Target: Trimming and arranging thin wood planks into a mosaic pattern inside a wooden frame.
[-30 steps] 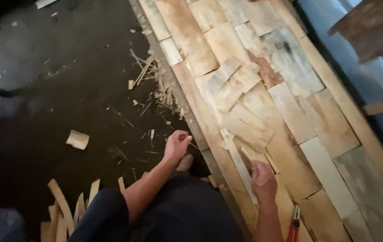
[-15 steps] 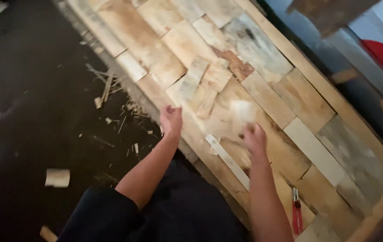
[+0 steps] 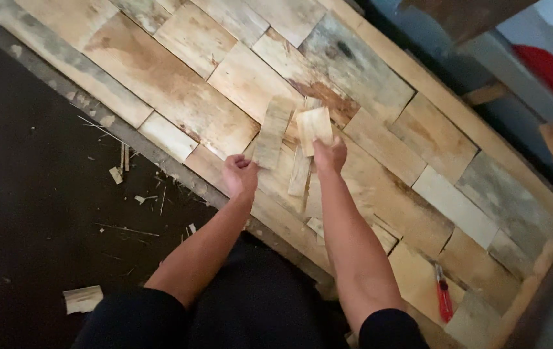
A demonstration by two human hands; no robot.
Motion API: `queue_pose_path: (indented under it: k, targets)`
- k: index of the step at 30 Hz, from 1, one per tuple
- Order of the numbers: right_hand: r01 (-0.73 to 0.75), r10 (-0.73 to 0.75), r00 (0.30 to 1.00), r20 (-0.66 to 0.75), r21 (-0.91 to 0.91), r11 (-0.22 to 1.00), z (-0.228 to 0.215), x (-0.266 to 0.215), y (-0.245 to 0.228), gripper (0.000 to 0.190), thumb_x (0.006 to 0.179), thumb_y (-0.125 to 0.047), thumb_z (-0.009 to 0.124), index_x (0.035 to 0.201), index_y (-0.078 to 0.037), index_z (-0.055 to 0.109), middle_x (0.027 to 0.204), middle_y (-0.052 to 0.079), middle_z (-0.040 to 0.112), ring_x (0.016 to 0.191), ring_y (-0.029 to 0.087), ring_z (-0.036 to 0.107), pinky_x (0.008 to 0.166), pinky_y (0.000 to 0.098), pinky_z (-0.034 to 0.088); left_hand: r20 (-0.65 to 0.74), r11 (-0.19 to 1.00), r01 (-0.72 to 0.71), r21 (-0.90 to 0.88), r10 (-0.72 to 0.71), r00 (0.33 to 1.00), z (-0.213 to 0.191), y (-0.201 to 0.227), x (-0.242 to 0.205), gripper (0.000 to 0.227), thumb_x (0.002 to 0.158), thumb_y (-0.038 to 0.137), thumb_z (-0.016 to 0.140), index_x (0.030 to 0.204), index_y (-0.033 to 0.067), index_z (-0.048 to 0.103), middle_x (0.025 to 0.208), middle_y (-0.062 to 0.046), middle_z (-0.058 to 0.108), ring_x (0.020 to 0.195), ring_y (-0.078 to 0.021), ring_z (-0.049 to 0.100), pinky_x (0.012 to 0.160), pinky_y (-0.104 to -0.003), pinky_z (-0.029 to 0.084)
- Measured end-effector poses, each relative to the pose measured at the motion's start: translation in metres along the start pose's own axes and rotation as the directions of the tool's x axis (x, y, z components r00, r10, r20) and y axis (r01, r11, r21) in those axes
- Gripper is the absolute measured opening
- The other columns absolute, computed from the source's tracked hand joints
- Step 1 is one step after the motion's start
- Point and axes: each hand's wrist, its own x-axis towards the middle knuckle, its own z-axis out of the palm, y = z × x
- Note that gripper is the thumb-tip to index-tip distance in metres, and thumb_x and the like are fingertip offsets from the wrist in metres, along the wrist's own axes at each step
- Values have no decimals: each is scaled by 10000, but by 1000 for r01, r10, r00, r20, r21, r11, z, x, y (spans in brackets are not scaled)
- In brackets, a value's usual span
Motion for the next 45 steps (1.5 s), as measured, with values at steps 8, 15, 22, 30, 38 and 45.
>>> queue_pose_path:
  k: [8,15,22,30,38,45]
  targets:
    - [-137,126,991,54,394,909,-21,2,13,432,797,-129,837,1156,19,647,1080,141,738,906,218,722,761,371,590,348,984,121,-129,-70,935,-4,-2,5,503,779,-37,682,1277,-22,618,990,-73,742,823,-135,678,716,-279,540]
    - [-368,204,929,310,703,609,3,-47,19,582,824,-36,728,1357,-50,496,1086,57,688,846,178,696,670,379,565,567,939,273,-209,-111,816,6,-14,8,355,791,-95,621,1143,-49,591,977,-102,691,811,-174,684,724,-305,601]
    - [-249,42,939,340,590,768,18,-90,29,626,874,-57,773,1446,9,528,1177,120,719,976,165,703,837,323,597,760,891,372,-259,-49,648,-7,3,-1,434,741,-52,596,1133,135,611,990,-11,720,851,-108,674,742,-279,557]
    - [147,-145,943,300,16,989,-83,-102,43,669,899,-122,684,1527,-115,454,1365,152,558,1055,243,673,915,382,582,660,898,343,-277,-82,747,-11,-10,9,150,933,85,731,1063,12,720,1021,-77,745,911,-198,697,786,-326,581]
    - [263,78,885,458,-632,729,-206,-143,85,339,798,-142,783,1110,-84,665,1183,139,653,1144,366,603,953,489,520,630,855,440,-274,-186,754,4,17,16,322,917,102,732,1214,-12,678,1139,-74,733,1013,-202,700,868,-337,579]
    - [368,-62,897,438,-661,654,-201,-167,152,382,757,-29,776,1117,-125,694,1158,105,690,1104,329,632,973,472,521,612,914,310,-262,-90,785,65,15,14,288,902,98,732,1152,-38,690,1087,-88,728,957,-184,690,833,-319,565]
